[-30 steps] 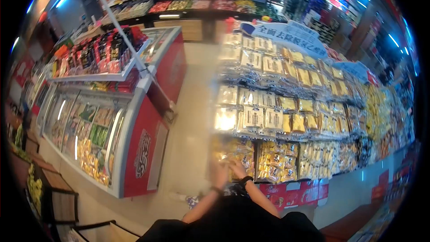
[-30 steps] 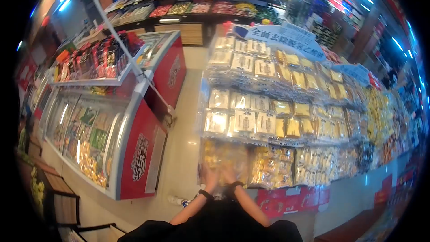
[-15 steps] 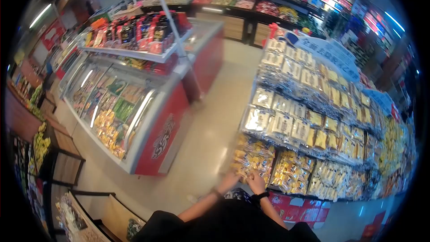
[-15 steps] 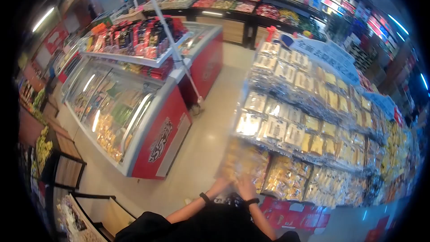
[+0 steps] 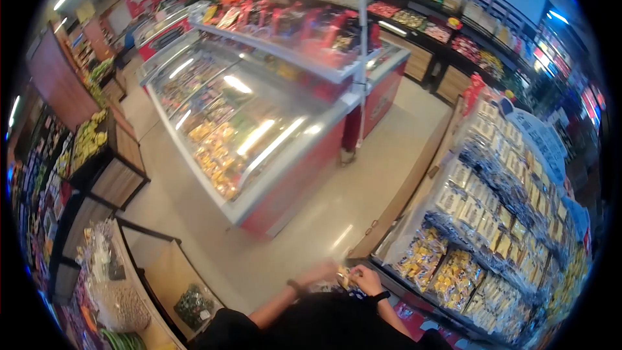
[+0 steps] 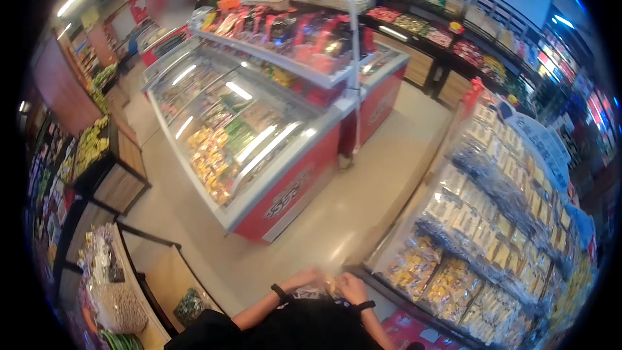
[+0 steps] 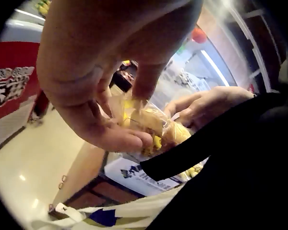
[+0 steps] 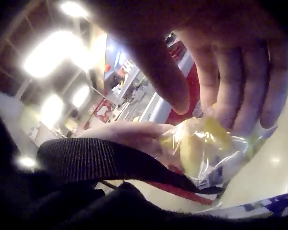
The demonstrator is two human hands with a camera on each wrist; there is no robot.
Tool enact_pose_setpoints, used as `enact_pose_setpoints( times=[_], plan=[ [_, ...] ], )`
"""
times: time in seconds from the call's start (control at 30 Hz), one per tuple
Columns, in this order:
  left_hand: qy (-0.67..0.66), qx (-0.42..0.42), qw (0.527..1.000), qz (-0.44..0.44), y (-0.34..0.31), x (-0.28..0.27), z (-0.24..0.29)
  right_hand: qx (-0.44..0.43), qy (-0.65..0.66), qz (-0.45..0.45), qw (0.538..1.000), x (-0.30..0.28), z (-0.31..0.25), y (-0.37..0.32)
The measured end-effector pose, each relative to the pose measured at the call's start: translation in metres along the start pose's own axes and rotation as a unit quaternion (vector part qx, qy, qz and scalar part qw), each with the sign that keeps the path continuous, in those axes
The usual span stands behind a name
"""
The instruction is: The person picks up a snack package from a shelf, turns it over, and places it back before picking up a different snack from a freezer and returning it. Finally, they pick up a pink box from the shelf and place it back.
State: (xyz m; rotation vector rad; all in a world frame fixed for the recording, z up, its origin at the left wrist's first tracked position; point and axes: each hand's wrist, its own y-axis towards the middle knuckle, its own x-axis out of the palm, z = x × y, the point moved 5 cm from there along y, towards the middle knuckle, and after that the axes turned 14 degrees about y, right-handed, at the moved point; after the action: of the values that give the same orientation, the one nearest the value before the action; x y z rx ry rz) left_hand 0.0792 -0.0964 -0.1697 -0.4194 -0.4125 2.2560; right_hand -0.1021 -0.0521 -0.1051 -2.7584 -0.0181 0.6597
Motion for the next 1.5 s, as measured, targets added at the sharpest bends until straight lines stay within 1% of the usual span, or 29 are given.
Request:
enact_pose_setpoints(
  times=[0.03, 0.13, 0.17, 0.2, 0.27, 0.3, 0.4, 0.43, 0.47, 0.53, 0.57, 0.6, 0.63, 0.73, 0.77, 0.8, 0.83, 0.87, 0.9, 1.0, 1.03, 1.13, 1.17, 1.27, 1.37, 1.47, 1.5],
  plan=[
    [-0.017, -0.045, 0.999, -0.019, -0.013, -0.016, -0.013, -0.010, 0.012, -0.033, 0.999, 0.016, -0.016, 0.007],
    [-0.103, -0.021, 0.991, 0.086, -0.076, -0.069, -0.012, -0.030, 0.016, -0.106, 0.994, 0.076, -0.035, 0.032],
    [-0.105, -0.036, 0.987, 0.120, -0.098, -0.083, -0.007, -0.018, -0.002, -0.128, 0.992, 0.093, -0.050, 0.036],
    [-0.108, -0.051, 0.981, 0.154, -0.121, -0.097, -0.002, -0.024, 0.024, -0.152, 0.988, 0.110, -0.064, 0.039],
    [-0.248, -0.076, 0.944, 0.205, -0.160, -0.122, 0.003, -0.036, 0.082, -0.194, 0.977, 0.143, -0.091, 0.047],
    [-0.282, -0.050, 0.924, 0.253, -0.175, -0.130, -0.009, -0.017, 0.102, -0.219, 0.970, 0.160, -0.099, 0.050],
    [-0.284, -0.078, 0.887, 0.355, -0.204, -0.144, -0.061, -0.079, 0.061, -0.269, 0.958, 0.205, -0.132, 0.063],
    [-0.274, -0.086, 0.881, 0.375, -0.215, -0.149, -0.072, -0.055, 0.061, -0.283, 0.956, 0.220, -0.137, 0.069],
    [-0.283, -0.077, 0.876, 0.382, -0.227, -0.155, -0.069, -0.041, 0.027, -0.306, 0.951, 0.236, -0.142, 0.077],
    [-0.299, -0.049, 0.864, 0.402, -0.237, -0.183, -0.049, -0.019, 0.064, -0.349, 0.935, 0.251, -0.171, 0.085],
    [-0.291, -0.035, 0.855, 0.428, -0.241, -0.193, -0.054, -0.017, 0.045, -0.352, 0.935, 0.257, -0.184, 0.091],
    [-0.292, -0.049, 0.851, 0.434, -0.241, -0.201, -0.069, -0.017, 0.025, -0.354, 0.935, 0.263, -0.197, 0.099],
    [-0.292, -0.062, 0.848, 0.439, -0.238, -0.213, -0.085, -0.018, 0.005, -0.353, 0.935, 0.271, -0.206, 0.109],
    [-0.296, -0.093, 0.841, 0.443, -0.237, -0.249, -0.105, -0.030, 0.049, -0.348, 0.936, 0.294, -0.220, 0.137],
    [-0.293, -0.099, 0.843, 0.441, -0.237, -0.267, -0.109, -0.076, 0.045, -0.338, 0.937, 0.302, -0.227, 0.147],
    [-0.268, -0.109, 0.854, 0.433, -0.240, -0.296, -0.114, -0.067, 0.058, -0.327, 0.941, 0.320, -0.228, 0.159],
    [-0.254, -0.107, 0.859, 0.432, -0.233, -0.310, -0.116, -0.065, 0.054, -0.321, 0.943, 0.328, -0.225, 0.173],
    [-0.242, -0.105, 0.863, 0.431, -0.227, -0.323, -0.113, -0.063, 0.048, -0.316, 0.945, 0.335, -0.221, 0.185],
    [-0.228, -0.100, 0.869, 0.427, -0.223, -0.335, -0.110, -0.071, 0.012, -0.296, 0.952, 0.343, -0.217, 0.194],
    [-0.186, -0.077, 0.884, 0.421, -0.208, -0.382, -0.092, -0.047, 0.061, -0.289, 0.954, 0.365, -0.217, 0.223],
    [-0.170, -0.072, 0.889, 0.419, -0.201, -0.398, -0.091, -0.042, 0.110, -0.291, 0.949, 0.372, -0.218, 0.233],
    [-0.131, -0.070, 0.902, 0.406, -0.186, -0.431, -0.105, -0.030, 0.132, -0.287, 0.948, 0.352, -0.274, 0.244],
    [-0.118, -0.064, 0.907, 0.399, -0.178, -0.442, -0.107, -0.108, 0.073, -0.250, 0.959, 0.361, -0.266, 0.253],
    [-0.094, -0.100, 0.921, 0.365, -0.155, -0.474, -0.104, -0.107, 0.038, -0.180, 0.977, 0.359, -0.279, 0.266],
    [-0.061, -0.096, 0.947, 0.301, -0.135, -0.504, -0.110, -0.085, 0.160, -0.070, 0.981, 0.358, -0.286, 0.268],
    [-0.082, -0.008, 0.945, 0.317, -0.111, -0.529, -0.090, -0.010, 0.095, -0.071, 0.993, 0.376, -0.277, 0.279],
    [-0.051, 0.000, 0.950, 0.307, -0.106, -0.538, -0.095, -0.005, 0.101, -0.056, 0.993, 0.378, -0.285, 0.276]
  ],
)
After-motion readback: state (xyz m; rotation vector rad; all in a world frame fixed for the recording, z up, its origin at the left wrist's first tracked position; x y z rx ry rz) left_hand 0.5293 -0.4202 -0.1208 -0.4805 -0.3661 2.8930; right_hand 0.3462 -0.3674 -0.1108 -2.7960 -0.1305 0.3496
